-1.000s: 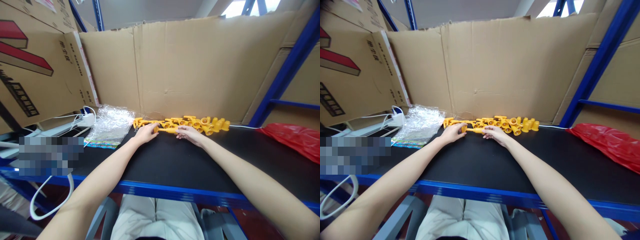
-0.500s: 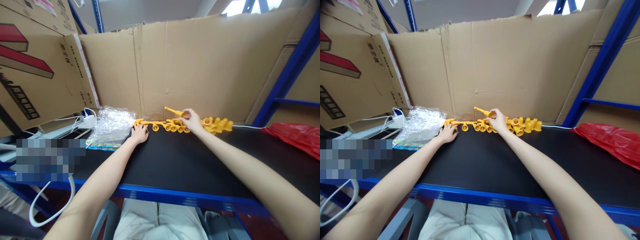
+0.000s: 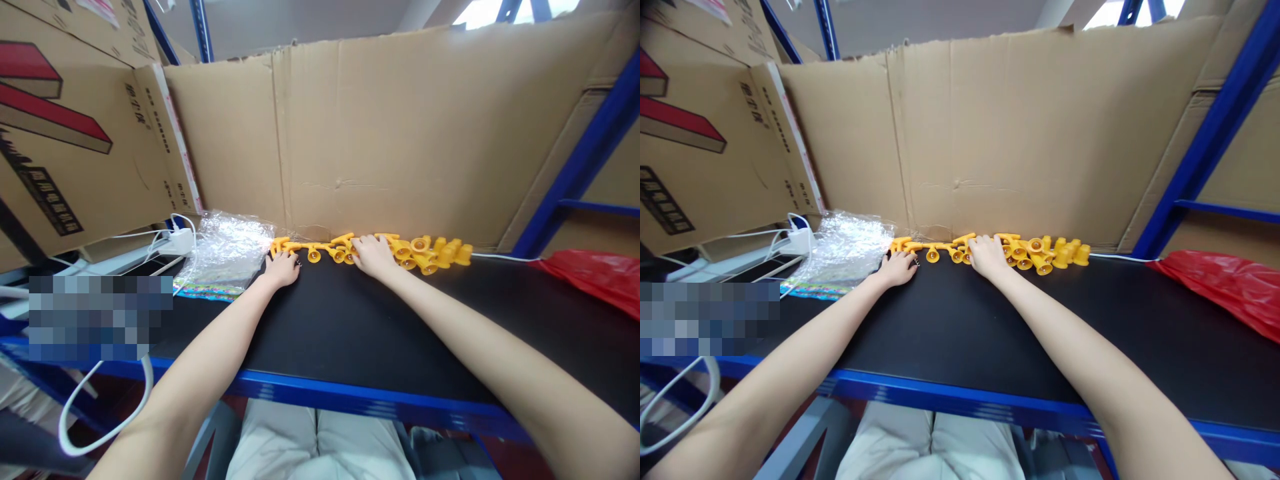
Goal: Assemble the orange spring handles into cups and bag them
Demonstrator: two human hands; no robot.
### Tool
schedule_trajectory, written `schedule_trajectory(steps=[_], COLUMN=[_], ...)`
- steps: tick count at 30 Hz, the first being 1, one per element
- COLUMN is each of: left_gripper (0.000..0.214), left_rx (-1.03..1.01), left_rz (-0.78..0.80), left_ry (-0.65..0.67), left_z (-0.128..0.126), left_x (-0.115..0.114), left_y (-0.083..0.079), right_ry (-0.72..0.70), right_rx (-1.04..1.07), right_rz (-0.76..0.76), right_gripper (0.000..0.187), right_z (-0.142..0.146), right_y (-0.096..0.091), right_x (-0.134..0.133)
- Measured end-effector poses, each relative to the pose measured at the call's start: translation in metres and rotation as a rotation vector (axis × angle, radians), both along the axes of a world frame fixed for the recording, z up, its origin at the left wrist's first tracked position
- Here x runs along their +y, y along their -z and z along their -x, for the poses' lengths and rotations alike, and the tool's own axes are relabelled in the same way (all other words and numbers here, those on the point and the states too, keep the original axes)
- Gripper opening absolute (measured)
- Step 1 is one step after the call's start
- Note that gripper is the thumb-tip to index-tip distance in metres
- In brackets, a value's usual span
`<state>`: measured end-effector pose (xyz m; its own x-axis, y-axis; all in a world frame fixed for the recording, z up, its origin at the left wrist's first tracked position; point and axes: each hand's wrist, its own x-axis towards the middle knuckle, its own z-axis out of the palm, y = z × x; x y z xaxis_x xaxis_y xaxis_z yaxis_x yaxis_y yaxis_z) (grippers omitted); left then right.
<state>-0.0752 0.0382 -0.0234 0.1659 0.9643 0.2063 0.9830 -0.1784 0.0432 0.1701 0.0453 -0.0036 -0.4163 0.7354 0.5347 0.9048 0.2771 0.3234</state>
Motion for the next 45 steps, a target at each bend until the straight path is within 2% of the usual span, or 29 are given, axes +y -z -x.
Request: schedule_trajectory(steps=[4, 9, 13, 20, 24, 29, 33, 37, 41, 43, 45], left_gripper=[0.041, 0.040, 0.039, 0.036, 0.036, 0.042, 0.029, 0.030, 0.040, 0.041, 0.038], left_rx=[0.015, 0.023, 0.007, -0.033, -0.059, -0.065, -0.073, -0.090, -0.084, -0.079, -0.071], left_rz=[-0.034, 0.020, 0.005, -0.078, -0.061, -0.078, -0.112, -0.114, -0.074, -0.077, -0.078], left_ry=[0.044, 0.108, 0.157, 0.216, 0.231, 0.323, 0.273, 0.264, 0.247, 0.238, 0.215], left_z=[-0.005, -0.010, -0.010, -0.014, -0.012, 0.002, 0.008, 0.008, 0.007, 0.008, 0.010], left_x=[-0.003, -0.003, -0.002, -0.003, -0.001, 0.010, 0.017, 0.019, 0.018, 0.017, 0.017], left_y=[0.000, 0.000, -0.001, -0.002, -0.002, 0.002, 0.005, 0.007, 0.007, 0.006, 0.005], right_ry=[0.017, 0.029, 0.045, 0.122, 0.069, -0.017, 0.019, 0.059, 0.282, 0.422, 0.500], right_rx=[-0.016, -0.026, -0.020, 0.020, 0.085, 0.175, 0.265, 0.367, 0.462, 0.506, 0.533], right_rz=[0.023, 0.053, 0.088, 0.246, 0.376, 0.412, 0.371, 0.273, 0.255, 0.279, 0.305], right_gripper=[0.024, 0.027, 0.029, 0.039, 0.055, 0.063, 0.062, 0.058, 0.049, 0.039, 0.027], right_z=[-0.001, 0.000, 0.002, 0.007, 0.000, -0.026, -0.055, -0.089, -0.125, -0.142, -0.158], right_y=[-0.004, -0.005, -0.006, -0.014, -0.018, -0.028, -0.037, -0.040, -0.043, -0.045, -0.044], right_x=[-0.002, -0.004, -0.003, 0.000, 0.003, 0.004, -0.001, -0.007, -0.012, -0.012, -0.009])
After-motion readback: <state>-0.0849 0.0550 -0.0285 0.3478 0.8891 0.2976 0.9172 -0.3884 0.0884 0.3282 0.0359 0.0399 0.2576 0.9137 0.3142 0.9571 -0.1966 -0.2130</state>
